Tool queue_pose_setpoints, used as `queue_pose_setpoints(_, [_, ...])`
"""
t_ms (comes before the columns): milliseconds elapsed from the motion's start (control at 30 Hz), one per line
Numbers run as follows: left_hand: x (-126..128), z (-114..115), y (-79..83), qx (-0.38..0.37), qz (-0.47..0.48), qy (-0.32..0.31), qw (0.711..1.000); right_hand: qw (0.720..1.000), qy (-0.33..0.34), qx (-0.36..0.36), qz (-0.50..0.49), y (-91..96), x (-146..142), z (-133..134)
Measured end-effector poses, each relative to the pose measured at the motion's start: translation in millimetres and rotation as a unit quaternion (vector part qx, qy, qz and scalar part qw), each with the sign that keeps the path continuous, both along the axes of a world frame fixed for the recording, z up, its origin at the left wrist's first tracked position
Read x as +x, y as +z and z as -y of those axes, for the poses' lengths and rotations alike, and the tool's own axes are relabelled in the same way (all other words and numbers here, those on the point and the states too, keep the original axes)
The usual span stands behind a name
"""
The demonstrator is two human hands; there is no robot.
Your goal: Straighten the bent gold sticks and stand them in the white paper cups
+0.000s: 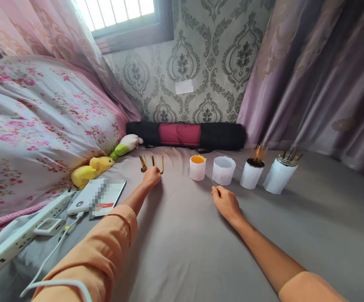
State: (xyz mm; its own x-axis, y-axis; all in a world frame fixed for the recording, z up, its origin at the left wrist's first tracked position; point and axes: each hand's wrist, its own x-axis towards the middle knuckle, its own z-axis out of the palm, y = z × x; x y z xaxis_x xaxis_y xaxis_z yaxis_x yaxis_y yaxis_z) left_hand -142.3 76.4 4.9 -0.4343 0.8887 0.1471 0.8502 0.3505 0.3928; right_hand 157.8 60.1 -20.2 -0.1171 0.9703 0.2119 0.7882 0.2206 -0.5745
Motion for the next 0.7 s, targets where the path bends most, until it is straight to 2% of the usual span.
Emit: queue_pose_setpoints(700, [-7, -22, -9.0, -0.017, -0.074, -0.030, 0.997, 1.000, 0.007, 0.001, 0.004, 0.9, 0, 1])
